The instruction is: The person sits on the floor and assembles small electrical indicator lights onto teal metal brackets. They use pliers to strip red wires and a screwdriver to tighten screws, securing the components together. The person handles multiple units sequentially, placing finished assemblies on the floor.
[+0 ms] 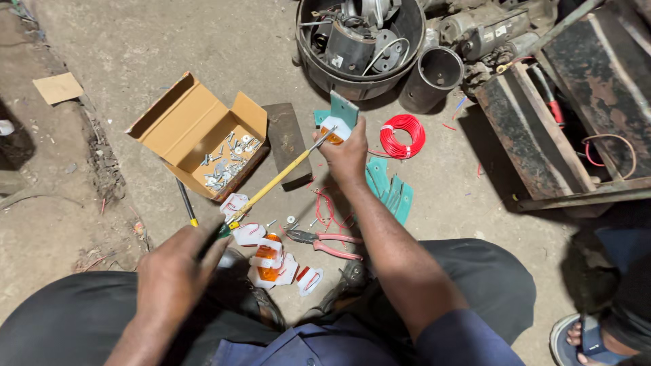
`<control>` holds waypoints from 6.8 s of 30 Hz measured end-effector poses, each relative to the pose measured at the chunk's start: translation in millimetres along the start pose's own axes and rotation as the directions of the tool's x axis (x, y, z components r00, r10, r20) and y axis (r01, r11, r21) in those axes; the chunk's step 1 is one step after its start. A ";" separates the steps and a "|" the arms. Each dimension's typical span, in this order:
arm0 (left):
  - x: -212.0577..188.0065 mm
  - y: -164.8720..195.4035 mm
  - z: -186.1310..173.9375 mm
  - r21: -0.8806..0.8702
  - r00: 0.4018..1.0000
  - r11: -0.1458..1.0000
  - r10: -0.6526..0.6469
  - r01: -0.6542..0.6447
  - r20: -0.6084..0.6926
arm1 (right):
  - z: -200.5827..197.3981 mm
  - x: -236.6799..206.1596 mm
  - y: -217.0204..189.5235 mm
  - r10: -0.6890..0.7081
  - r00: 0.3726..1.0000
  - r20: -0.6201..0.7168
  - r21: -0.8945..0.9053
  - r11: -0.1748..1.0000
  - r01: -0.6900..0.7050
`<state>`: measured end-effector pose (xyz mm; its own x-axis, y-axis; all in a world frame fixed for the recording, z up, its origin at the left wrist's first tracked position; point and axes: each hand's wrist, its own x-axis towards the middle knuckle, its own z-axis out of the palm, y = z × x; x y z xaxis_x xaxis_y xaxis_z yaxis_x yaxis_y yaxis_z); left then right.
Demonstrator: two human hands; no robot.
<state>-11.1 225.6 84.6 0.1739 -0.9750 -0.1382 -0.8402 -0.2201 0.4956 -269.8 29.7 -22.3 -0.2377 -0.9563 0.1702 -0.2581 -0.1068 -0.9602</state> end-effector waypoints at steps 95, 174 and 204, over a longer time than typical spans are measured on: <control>41.7 219.6 -84.3 0.203 0.444 0.744 0.569 -0.637 -0.692 | 12.5 -50.4 -8.8 -0.008 0.973 0.230 0.281 0.958 -0.058; -2.2 21.8 -3.7 -0.739 0.782 0.255 -0.175 0.623 0.599 | -10.5 2.9 -4.9 -0.053 0.997 -0.055 0.143 0.988 0.061; 1.8 -5.3 3.9 0.261 0.679 0.762 0.647 -0.593 -0.347 | -10.1 4.3 12.1 0.006 0.998 -0.061 0.098 0.995 0.000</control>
<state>-8.3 225.2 78.4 -0.2476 -0.8147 0.5243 -0.8773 0.4182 0.2354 -283.4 27.1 -30.9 -0.2957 -0.9386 0.1776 -0.1652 -0.1329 -0.9773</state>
